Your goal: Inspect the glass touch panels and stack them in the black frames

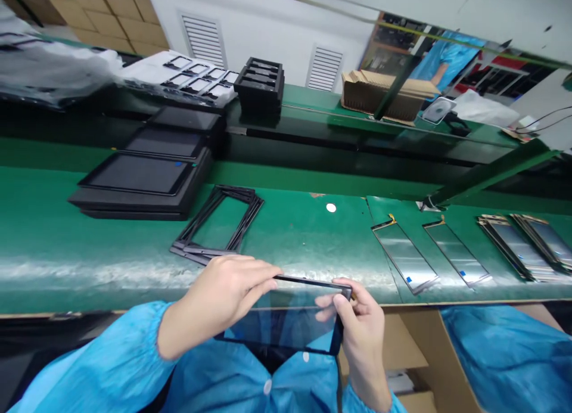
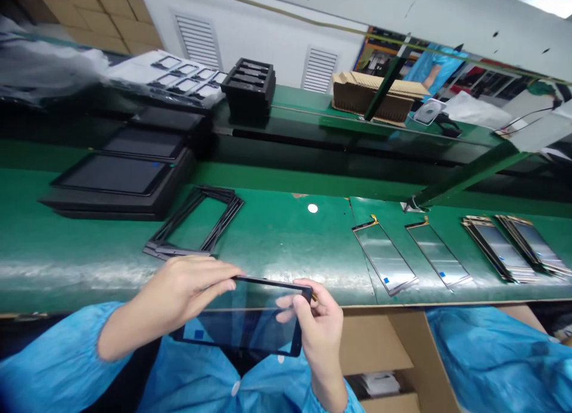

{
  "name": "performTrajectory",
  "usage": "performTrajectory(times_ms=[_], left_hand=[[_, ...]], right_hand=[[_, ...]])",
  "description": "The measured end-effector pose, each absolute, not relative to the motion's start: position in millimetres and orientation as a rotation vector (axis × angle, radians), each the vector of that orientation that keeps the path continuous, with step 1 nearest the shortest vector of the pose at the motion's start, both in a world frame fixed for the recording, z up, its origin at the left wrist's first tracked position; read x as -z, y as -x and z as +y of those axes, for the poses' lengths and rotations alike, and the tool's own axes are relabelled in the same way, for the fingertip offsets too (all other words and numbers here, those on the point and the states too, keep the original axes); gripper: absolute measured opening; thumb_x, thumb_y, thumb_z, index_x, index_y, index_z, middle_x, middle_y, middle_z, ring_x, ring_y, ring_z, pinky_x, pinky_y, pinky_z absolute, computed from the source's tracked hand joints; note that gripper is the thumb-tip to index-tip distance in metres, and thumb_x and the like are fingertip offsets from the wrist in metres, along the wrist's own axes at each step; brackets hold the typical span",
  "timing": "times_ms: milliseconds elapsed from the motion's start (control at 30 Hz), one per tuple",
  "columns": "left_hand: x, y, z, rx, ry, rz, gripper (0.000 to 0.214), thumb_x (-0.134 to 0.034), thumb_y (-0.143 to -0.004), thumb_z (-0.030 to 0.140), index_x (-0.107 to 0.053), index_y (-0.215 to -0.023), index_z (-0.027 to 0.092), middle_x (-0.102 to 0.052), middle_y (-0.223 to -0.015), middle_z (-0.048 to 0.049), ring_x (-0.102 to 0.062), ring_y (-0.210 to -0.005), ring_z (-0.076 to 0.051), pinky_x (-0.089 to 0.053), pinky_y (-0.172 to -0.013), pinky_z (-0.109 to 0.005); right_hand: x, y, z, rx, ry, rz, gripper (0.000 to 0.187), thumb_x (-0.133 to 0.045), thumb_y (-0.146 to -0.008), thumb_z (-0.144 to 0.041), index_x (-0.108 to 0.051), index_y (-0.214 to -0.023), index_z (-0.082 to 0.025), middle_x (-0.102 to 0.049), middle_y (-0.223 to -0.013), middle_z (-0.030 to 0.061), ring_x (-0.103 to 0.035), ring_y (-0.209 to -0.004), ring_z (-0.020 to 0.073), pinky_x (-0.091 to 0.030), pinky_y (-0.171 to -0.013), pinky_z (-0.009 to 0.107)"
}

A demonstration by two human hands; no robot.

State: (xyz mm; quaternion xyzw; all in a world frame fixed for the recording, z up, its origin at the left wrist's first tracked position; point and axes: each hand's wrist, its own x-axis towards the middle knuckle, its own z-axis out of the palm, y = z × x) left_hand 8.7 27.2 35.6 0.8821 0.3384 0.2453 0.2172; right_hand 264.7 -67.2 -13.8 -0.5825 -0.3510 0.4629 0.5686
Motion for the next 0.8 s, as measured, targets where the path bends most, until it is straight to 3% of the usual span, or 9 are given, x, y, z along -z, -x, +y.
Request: performTrajectory(times_ms=[133,233,333,400,433,533,633,700,800], left_hand=[[-31,-6,29,-0.661,-2.420,0.921,0.028,-0.058,-0.107,0.030,-0.084,-0.117,0.025,-0.086,-0.103,-0.0058,-0.083,-0.090,-0.024,-0.063,-0.083,-0.032],[-34,1,30,-0.755,-2.249,1.021,0.029,-0.068,-0.102,0.035,-0.080,-0.128,0.030,-0.082,-0.127,-0.0067,-0.077,-0.117,-0.028,-0.059,-0.105,-0.039],[-30,0,18,-1.137,-1.699,1.090,0.062,-0.072,-0.098,0.053,-0.057,-0.155,0.034,-0.060,-0.159,-0.0119,-0.061,-0.141,-0.035,-0.053,-0.115,-0.049],[-19,-7,3,-1.267,-1.322,0.952,0.077,-0.071,-0.096,0.061,-0.046,-0.162,0.031,-0.058,-0.160,-0.0176,-0.065,-0.137,-0.038,-0.060,-0.107,-0.051],[-14,-11,-4,-1.271,-1.202,0.906,0.077,-0.073,-0.094,0.060,-0.048,-0.160,0.029,-0.062,-0.155,-0.0201,-0.068,-0.132,-0.040,-0.063,-0.101,-0.051],[-5,-5,-11,-1.365,-1.083,1.081,0.051,-0.071,-0.099,0.045,-0.061,-0.144,0.024,-0.076,-0.135,-0.0188,-0.079,-0.113,-0.037,-0.069,-0.088,-0.049],[-18,45,20,-1.560,-1.445,1.447,0.033,-0.065,-0.100,0.030,-0.071,-0.131,0.022,-0.079,-0.131,-0.0116,-0.079,-0.114,-0.033,-0.063,-0.104,-0.051],[-31,94,60,-1.382,-1.944,1.673,0.041,-0.057,-0.095,0.020,-0.076,-0.131,0.021,-0.073,-0.144,-0.0075,-0.068,-0.134,-0.031,-0.049,-0.121,-0.049],[-40,158,124,-0.943,-2.285,2.006,0.058,-0.043,-0.087,0.010,-0.077,-0.133,0.018,-0.069,-0.149,-0.0047,-0.060,-0.144,-0.025,-0.041,-0.127,-0.043]], right_hand=[[17,-264,-67,-1.095,1.371,-0.784,0.034,-0.082,-0.090,-0.048,-0.074,-0.105,-0.018,-0.084,-0.076,0.0100,-0.078,-0.053,0.0242,-0.065,-0.056,0.031],[26,-267,-62,-1.116,1.358,-0.706,0.038,-0.085,-0.087,-0.046,-0.073,-0.110,-0.018,-0.083,-0.075,0.0088,-0.078,-0.054,0.0230,-0.064,-0.056,0.029],[36,-262,-49,-1.088,1.235,-0.529,0.040,-0.085,-0.087,-0.044,-0.069,-0.117,-0.023,-0.084,-0.079,0.0044,-0.078,-0.055,0.0201,-0.062,-0.055,0.026],[40,-248,-36,-1.103,1.107,-0.457,0.039,-0.083,-0.090,-0.044,-0.066,-0.121,-0.028,-0.084,-0.083,0.0010,-0.078,-0.058,0.0176,-0.063,-0.060,0.026],[41,-239,-30,-1.137,1.054,-0.461,0.039,-0.082,-0.091,-0.046,-0.065,-0.123,-0.030,-0.084,-0.086,0.0007,-0.079,-0.061,0.0179,-0.064,-0.064,0.028],[43,-215,-14,-1.262,0.971,-0.603,0.049,-0.078,-0.094,-0.051,-0.063,-0.135,-0.030,-0.085,-0.106,0.0089,-0.084,-0.091,0.0266,-0.067,-0.081,0.041],[48,-212,-9,-1.230,1.007,-0.768,0.058,-0.074,-0.097,-0.051,-0.058,-0.149,-0.030,-0.076,-0.137,0.0155,-0.073,-0.126,0.0337,-0.061,-0.102,0.053],[53,-222,-12,-1.161,1.060,-0.830,0.056,-0.073,-0.098,-0.048,-0.060,-0.149,-0.030,-0.073,-0.142,0.0146,-0.069,-0.132,0.0341,-0.057,-0.108,0.056],[65,-241,-17,-1.076,1.148,-0.865,0.050,-0.072,-0.098,-0.048,-0.067,-0.143,-0.027,-0.072,-0.143,0.0136,-0.068,-0.134,0.0338,-0.055,-0.112,0.054]])
